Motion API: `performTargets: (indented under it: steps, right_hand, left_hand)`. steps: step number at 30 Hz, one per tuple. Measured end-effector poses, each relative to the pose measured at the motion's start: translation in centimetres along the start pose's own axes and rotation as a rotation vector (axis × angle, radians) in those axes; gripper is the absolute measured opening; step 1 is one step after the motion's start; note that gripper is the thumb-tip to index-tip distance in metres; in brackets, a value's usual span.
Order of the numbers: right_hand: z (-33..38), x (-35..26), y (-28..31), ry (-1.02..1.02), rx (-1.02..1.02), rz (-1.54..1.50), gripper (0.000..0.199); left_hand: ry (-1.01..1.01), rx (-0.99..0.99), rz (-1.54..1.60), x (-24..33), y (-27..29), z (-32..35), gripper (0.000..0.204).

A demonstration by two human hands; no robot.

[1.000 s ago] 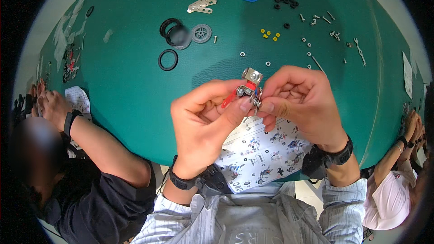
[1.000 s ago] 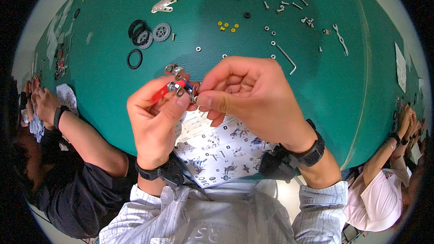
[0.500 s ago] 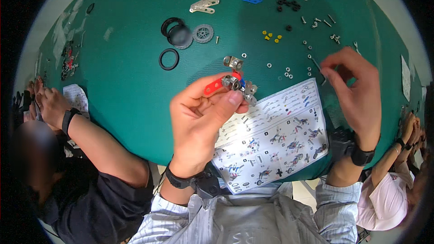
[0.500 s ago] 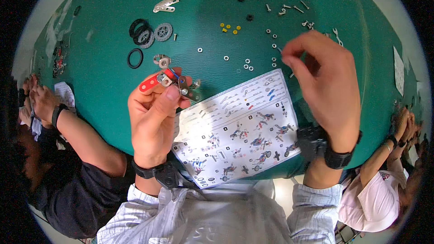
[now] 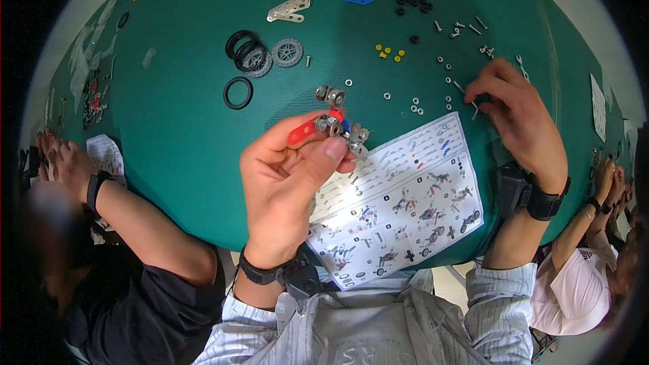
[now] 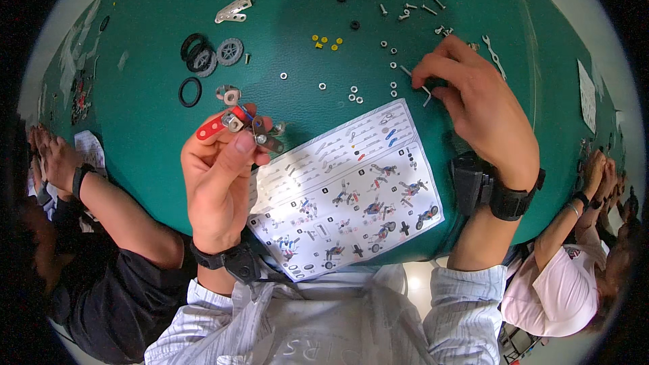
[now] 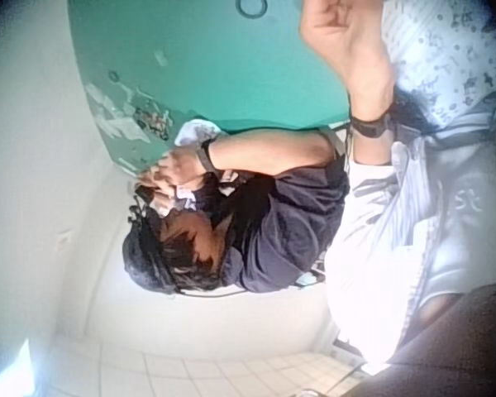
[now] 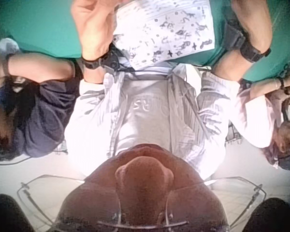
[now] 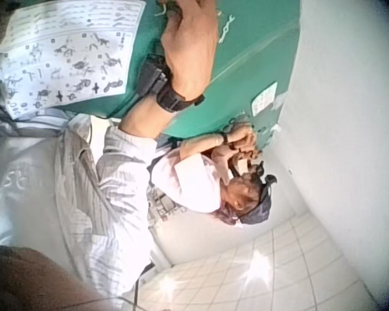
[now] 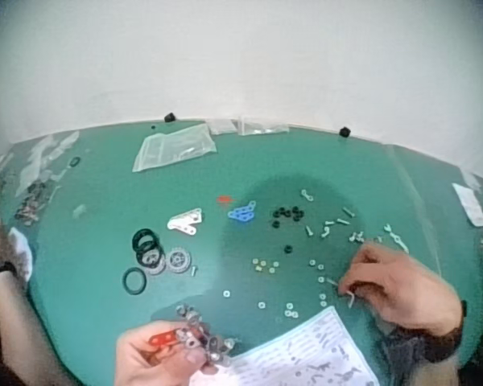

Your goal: Assembling a toy motorcycle using metal components, screws, and wheels following a printed manual.

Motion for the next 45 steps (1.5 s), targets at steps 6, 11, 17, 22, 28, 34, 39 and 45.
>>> performTargets:
  steps: [6, 11, 17, 22, 28, 34, 39, 45]
  right_hand:
    - [0.3, 0.0, 0.2, -0.097, -0.017, 0.106, 0.019]
    - [0.6, 0.4, -0.3, -0.097, 0.016, 0.105, 0.013]
    - [0.7, -0.3, -1.1, -0.082, 0.029, 0.113, 0.008]
    - [0.6, -1.1, -1.1, -0.134, 0.035, 0.006, 0.009]
    - [0.3, -0.8, -1.0, -0.075, 0.12, 0.01, 0.014]
    - [0.6, -1.3, -0.9, -0.328, 0.182, -0.153, 0.021]
    - [0.6, -5.0, -2.7, -0.069, 0.349, -0.22, 0.022]
    - [0.5, -8.3, -5.4, 0.159, 0.323, -0.438, 0.022]
  left_hand:
    - [-0.001, -0.021, -0.013, -0.2, -0.1, -0.1, 0.027]
    - [-0.002, -0.021, -0.027, 0.0, -0.1, 0.0, 0.027]
    - [0.008, -0.016, -0.038, 0.0, -0.2, -0.1, 0.027]
    - [0.021, -0.025, -0.023, 0.1, -0.2, -0.1, 0.028]
    - [0.014, -0.032, -0.026, 0.0, -0.1, -0.1, 0.028]
    - [0.025, -0.03, -0.008, 0.2, -0.3, -0.1, 0.029]
    - [0.017, -0.061, 0.004, 0.0, -0.1, -0.2, 0.029]
    - [0.057, 0.003, -0.082, 0.1, -0.1, 0.0, 0.032]
Point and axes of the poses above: each hand's wrist, its own z-axis away from the middle knuckle, its own y-axis out of the back of the hand, x = y × z, the point moved 4 cm from there along -z, towards the middle knuckle, and after that the axes turned 13 degrees about -z, right-handed, at the moved point
